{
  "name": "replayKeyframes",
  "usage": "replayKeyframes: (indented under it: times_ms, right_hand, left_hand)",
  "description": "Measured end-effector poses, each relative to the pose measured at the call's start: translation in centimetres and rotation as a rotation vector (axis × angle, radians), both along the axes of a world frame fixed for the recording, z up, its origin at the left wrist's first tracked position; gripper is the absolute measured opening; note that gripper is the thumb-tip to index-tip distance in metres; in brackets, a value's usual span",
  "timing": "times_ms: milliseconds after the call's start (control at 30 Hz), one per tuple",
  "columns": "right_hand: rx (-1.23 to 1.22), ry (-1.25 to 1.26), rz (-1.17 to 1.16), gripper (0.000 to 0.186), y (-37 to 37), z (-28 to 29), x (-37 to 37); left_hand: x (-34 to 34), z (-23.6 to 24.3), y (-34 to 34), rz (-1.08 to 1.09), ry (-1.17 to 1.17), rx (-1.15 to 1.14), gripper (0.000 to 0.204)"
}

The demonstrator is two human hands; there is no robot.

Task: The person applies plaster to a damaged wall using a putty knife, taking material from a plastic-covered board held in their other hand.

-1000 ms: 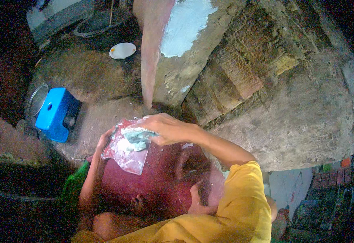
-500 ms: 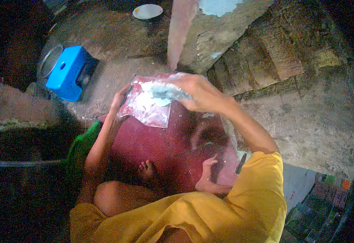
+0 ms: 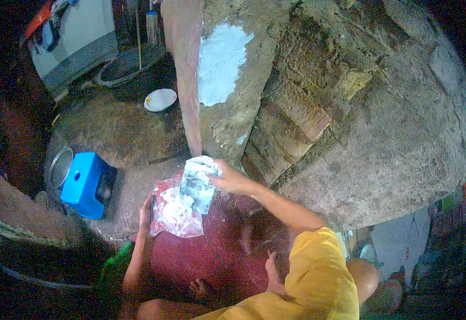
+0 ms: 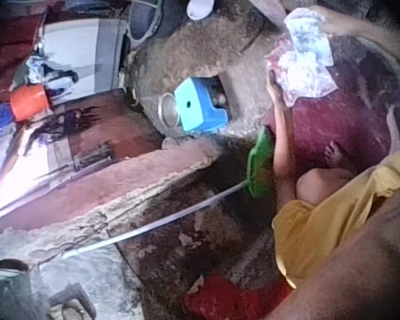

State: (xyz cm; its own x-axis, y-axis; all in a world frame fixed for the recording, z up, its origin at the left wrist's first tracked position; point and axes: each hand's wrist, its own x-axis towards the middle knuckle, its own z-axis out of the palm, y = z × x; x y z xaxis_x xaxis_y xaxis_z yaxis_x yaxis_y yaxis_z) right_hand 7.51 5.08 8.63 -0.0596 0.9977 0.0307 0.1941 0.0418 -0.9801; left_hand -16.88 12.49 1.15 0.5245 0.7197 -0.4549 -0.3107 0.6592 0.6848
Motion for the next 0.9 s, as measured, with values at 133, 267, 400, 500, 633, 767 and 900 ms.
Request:
replayKeyframes:
  times_ms: [133,267,400,500,633,767,900]
  right_hand:
    - [-0.075,0.28,-0.159,0.033,-1.3,-1.9,0.0]
    - [-0.086,0.314,-0.291,0.031,-1.8,-2.2,-0.4]
    - [-0.17,0.516,-0.378,0.03,-2.3,-3.4,0.1]
    - [-0.176,0.687,-0.429,0.031,-3.3,-2.6,0.4]
    - [-0.24,0.804,-0.449,0.029,-3.8,-1.4,-0.8]
    - [-0.181,0.876,-0.353,0.031,-4.1,-0.3,-1.9]
    - [-0.091,1.023,-0.506,0.031,-5.1,-0.8,-0.8]
  left_hand:
    - [0.2,-0.2,-0.1,0.064,-0.111,0.027,0.04]
    - [-0.6,-1.0,0.5,0.04,-0.356,-0.078,0.039]
    - [-2.0,0.1,0.7,0.083,-0.376,-0.037,0.039]
    - [-1.8,-0.3,1.2,0.1,-0.358,-0.072,0.037]
    - [-1.2,-0.3,1.2,0.122,-0.449,-0.096,0.033]
    - [-0.8,2.0,0.2,0.166,-0.391,-0.106,0.034]
    - [-1.2,-0.2,1.1,0.091,-0.432,-0.071,0.04]
